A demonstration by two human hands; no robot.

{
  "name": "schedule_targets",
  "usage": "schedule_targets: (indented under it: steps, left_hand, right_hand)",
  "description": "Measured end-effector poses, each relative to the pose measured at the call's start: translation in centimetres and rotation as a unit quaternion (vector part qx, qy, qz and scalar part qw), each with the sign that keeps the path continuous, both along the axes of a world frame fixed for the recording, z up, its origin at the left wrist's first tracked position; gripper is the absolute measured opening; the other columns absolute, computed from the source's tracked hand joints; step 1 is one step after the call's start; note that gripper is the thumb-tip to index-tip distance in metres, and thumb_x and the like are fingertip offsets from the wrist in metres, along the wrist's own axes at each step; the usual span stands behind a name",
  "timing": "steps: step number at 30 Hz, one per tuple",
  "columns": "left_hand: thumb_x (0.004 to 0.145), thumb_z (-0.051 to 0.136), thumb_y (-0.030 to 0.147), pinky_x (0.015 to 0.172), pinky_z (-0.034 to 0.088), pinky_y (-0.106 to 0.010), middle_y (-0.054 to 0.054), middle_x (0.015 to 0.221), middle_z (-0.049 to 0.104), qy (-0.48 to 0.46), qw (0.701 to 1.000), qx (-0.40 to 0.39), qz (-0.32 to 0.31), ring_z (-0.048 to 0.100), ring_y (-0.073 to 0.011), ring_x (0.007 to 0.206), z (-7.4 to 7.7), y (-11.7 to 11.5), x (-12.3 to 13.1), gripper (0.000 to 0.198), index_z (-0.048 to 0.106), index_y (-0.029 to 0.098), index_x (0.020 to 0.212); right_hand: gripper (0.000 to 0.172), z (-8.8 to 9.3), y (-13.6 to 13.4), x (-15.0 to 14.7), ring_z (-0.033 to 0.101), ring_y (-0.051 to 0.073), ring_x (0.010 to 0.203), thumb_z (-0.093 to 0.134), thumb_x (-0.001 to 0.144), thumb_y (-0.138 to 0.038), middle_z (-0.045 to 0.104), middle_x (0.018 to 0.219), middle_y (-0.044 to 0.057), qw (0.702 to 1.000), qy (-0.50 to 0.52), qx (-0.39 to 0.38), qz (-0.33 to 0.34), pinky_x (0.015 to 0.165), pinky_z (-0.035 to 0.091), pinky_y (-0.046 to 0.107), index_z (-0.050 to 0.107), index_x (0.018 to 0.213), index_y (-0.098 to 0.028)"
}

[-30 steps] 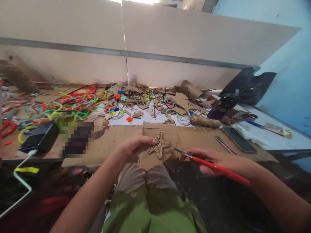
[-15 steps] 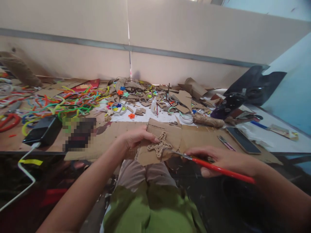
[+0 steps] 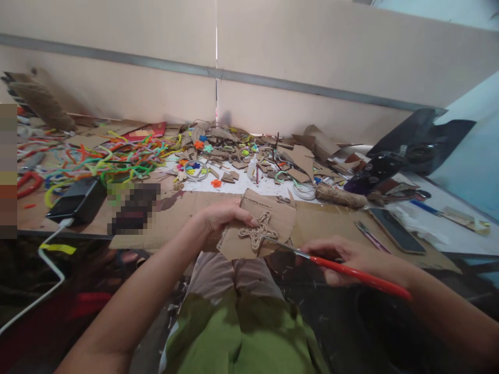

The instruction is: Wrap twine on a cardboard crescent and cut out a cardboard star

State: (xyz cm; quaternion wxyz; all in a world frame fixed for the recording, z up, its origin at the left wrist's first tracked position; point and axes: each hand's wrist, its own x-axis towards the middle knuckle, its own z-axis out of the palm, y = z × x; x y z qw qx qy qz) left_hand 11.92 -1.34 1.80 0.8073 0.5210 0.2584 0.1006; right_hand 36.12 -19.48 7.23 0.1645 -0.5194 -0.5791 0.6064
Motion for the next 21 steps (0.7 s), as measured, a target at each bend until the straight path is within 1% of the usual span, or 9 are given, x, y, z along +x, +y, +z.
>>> schedule_targets:
  steps: [4,8,11,14,16,19,21]
  left_hand:
    - [0.044,0.082,0.015,0.063,0.059,-0.029,-0.006,0.076,0.079,0.006,1.0,-0.004,0.018,0.071,-0.0203,0.069,0.0,-0.31,-0.16,0.039,0.074,0.014,0.082]
    - [0.045,0.082,0.017,0.06,0.06,-0.03,-0.007,0.076,0.079,0.017,0.999,-0.015,0.022,0.072,-0.0217,0.067,-0.07,-0.52,-0.27,0.039,0.074,0.015,0.083]
    - [0.045,0.082,0.016,0.058,0.059,-0.029,-0.006,0.076,0.079,0.019,0.999,-0.002,0.031,0.071,-0.0203,0.065,-0.2,-0.48,-0.28,0.037,0.073,0.015,0.081]
    - [0.046,0.083,0.015,0.059,0.058,-0.028,-0.006,0.079,0.08,0.007,0.999,0.001,0.034,0.071,-0.019,0.065,-0.35,-0.49,-0.33,0.039,0.072,0.015,0.084]
    - [0.048,0.083,0.015,0.062,0.059,-0.03,-0.006,0.08,0.08,0.0,1.0,-0.008,0.029,0.071,-0.0193,0.065,-0.45,-0.61,-0.43,0.041,0.073,0.015,0.088]
    - [0.052,0.083,0.015,0.065,0.059,-0.032,-0.006,0.08,0.08,0.0,0.999,-0.019,0.028,0.072,-0.0199,0.066,-0.62,-0.83,-0.58,0.039,0.074,0.015,0.09]
    - [0.053,0.083,0.015,0.066,0.059,-0.032,-0.006,0.081,0.08,-0.003,0.999,-0.021,0.036,0.072,-0.0205,0.067,-0.8,-0.88,-0.6,0.039,0.074,0.015,0.091]
  right_hand:
    - [0.057,-0.57,-0.04,0.05,0.056,0.018,0.078,0.08,0.078,-0.058,0.066,0.092,0.003,1.0,0.006,-0.01,0.0,0.068,0.042,0.026,0.076,0.116,-0.016]
    - [0.06,-0.93,-0.14,0.24,0.057,0.018,0.078,0.083,0.074,-0.059,0.068,0.091,0.002,1.0,0.004,-0.012,-0.011,0.07,0.044,0.027,0.077,0.118,-0.018]
    - [0.063,-1.04,-0.23,0.25,0.059,0.02,0.082,0.084,0.072,-0.06,0.07,0.095,0.004,1.0,-0.004,-0.006,-0.015,0.072,0.045,0.028,0.078,0.118,-0.017]
    - [0.065,-1.0,-0.29,0.08,0.061,0.022,0.082,0.084,0.07,-0.061,0.071,0.094,0.005,0.999,-0.024,-0.001,-0.022,0.073,0.046,0.029,0.078,0.117,-0.016]
    - [0.068,-0.89,-0.32,-0.09,0.062,0.023,0.082,0.083,0.069,-0.064,0.071,0.092,0.005,0.999,-0.038,0.001,-0.023,0.073,0.047,0.03,0.078,0.116,-0.015]
    - [0.071,-0.56,-0.35,-0.36,0.064,0.028,0.089,0.081,0.068,-0.068,0.073,0.099,0.007,0.998,-0.061,0.009,-0.018,0.078,0.05,0.034,0.078,0.115,-0.015]
    - [0.07,-0.26,-0.42,-0.54,0.064,0.03,0.095,0.079,0.07,-0.07,0.072,0.103,0.009,0.996,-0.088,0.028,-0.015,0.081,0.05,0.036,0.077,0.114,-0.016]
